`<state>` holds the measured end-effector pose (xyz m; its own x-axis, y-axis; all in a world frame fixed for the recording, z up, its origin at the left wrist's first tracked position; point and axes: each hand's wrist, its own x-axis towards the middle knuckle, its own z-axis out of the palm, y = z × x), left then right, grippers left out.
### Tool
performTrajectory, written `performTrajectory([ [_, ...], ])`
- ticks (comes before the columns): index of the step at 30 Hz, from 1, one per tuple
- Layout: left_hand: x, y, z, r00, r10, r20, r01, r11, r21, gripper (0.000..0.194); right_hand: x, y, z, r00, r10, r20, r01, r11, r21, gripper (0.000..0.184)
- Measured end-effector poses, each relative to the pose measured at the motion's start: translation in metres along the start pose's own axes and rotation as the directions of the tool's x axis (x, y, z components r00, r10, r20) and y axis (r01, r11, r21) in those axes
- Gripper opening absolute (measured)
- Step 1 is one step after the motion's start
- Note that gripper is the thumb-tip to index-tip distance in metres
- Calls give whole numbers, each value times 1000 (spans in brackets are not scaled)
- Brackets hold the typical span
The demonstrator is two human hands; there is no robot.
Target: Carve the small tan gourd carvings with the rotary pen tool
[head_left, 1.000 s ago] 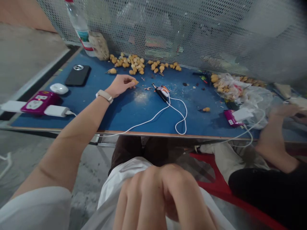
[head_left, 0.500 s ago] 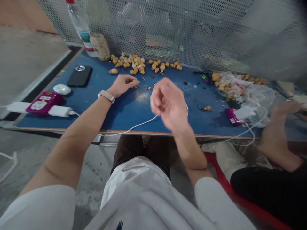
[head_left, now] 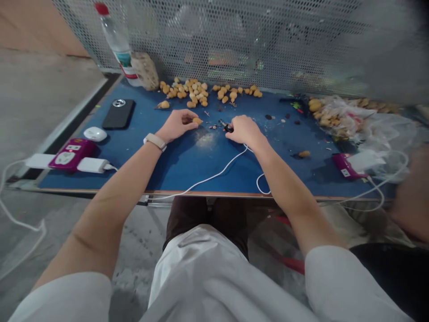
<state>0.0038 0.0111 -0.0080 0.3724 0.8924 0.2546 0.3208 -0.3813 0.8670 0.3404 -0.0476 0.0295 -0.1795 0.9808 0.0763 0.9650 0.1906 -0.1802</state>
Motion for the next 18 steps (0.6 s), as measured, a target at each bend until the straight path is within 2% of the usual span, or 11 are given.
performTrajectory([
  [4, 1, -3, 0, 1000, 8, 12, -9, 1000, 8, 44, -16, -17, -8, 996, 19, -92, -17, 999, 31, 43],
  [7, 3, -5, 1, 999, 29, 37, -29, 1000, -7, 46, -23, -24, -10, 994, -97, -41, 100, 992, 72, 41],
  [11, 4, -6, 2, 994, 54, 93, -48, 997, -64, 55, -27, -33, -6, 971, -239, 17, 238, 970, 52, 44],
  [15, 2, 1, 1, 990, 47, 136, -39, 997, -64, 51, -29, -41, -2, 967, -253, 27, 253, 967, -24, 50],
  [18, -2, 12, 0, 992, 32, 123, -25, 998, -55, 50, -30, -45, -1, 967, -253, 36, 254, 966, -46, 50],
])
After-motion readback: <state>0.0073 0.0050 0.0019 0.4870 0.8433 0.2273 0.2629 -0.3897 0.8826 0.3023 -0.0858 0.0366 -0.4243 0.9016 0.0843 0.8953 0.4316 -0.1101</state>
